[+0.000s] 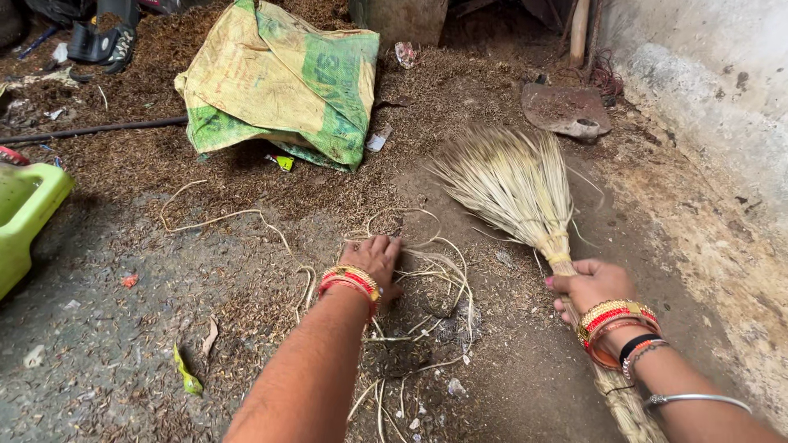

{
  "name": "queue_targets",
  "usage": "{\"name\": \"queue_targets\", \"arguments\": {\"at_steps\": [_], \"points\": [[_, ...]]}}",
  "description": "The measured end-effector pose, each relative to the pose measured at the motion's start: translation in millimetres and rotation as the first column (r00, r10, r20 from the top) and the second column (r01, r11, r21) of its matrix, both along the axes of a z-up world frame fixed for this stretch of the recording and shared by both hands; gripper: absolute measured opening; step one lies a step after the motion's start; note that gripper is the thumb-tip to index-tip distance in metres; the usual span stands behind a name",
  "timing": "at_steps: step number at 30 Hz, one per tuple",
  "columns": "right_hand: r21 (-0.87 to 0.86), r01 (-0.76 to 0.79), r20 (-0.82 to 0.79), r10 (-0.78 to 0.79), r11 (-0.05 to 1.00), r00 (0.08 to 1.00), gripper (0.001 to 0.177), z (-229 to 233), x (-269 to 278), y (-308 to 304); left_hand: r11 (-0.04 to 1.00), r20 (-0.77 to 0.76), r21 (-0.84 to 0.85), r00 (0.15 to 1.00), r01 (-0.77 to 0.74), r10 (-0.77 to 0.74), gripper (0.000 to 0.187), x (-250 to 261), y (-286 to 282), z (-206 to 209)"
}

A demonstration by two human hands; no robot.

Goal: The person uses a short hand broom to sweep husks and debris off a concrete ground, moves a yellow sack, and gathers the sweepings into a pile.

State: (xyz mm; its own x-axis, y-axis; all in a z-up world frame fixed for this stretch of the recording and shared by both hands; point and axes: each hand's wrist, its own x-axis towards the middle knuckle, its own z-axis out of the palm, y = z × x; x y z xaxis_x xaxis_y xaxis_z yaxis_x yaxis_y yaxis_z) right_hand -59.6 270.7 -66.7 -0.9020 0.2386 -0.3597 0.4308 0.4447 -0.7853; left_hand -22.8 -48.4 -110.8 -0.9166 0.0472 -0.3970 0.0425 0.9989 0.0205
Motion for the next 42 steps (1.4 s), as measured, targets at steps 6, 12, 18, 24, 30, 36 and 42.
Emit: {"name": "queue_targets", "arguments": {"at_steps": [6, 12, 18, 24, 30, 36, 42], "points": [[-0.065, -0.009, 0.045, 0.012, 0.998, 0.999, 0.021, -14, -1, 16, 1.000, 0.062, -0.014, 0.998, 0.007, -0.006, 0.067, 36, -29, 23], [-0.090, -0.072, 0.021, 0.074, 0.993, 0.997, 0.020, 4, 14, 1, 0.997, 0.172, -0.075, 0.985, -0.011, 0.024, 0.045, 104, -64, 54], [0.056, -0.269, -0.056, 0.272, 0.962, 0.961, 0.029, 37, 37, -31, 0.986, 0.362, -0.090, 0.927, 0.140, -0.098, 0.040, 152, -94, 4], [0.431, -0.525, -0.301, 0.666, 0.734, 0.683, 0.039, 62, 46, -76, 0.984, 0.533, -0.042, 0.837, 0.171, -0.123, 0.041, 139, -98, -1], [0.689, -0.604, 0.120, 0.759, 0.401, 0.640, 0.042, 90, 59, -124, 0.964, -0.006, 0.224, 0.989, -0.141, 0.146, 0.033, 110, -121, 95], [0.859, -0.424, 0.245, 0.498, 0.286, 0.832, 0.036, 98, 33, -137, 0.952, -0.063, 0.225, 0.972, -0.208, 0.228, 0.032, 124, -139, 120], [0.923, -0.200, 0.001, 0.518, 0.328, 0.855, 0.024, 142, 27, -141, 0.922, -0.095, 0.171, 0.925, -0.348, 0.367, 0.036, 108, -166, 144]]}}
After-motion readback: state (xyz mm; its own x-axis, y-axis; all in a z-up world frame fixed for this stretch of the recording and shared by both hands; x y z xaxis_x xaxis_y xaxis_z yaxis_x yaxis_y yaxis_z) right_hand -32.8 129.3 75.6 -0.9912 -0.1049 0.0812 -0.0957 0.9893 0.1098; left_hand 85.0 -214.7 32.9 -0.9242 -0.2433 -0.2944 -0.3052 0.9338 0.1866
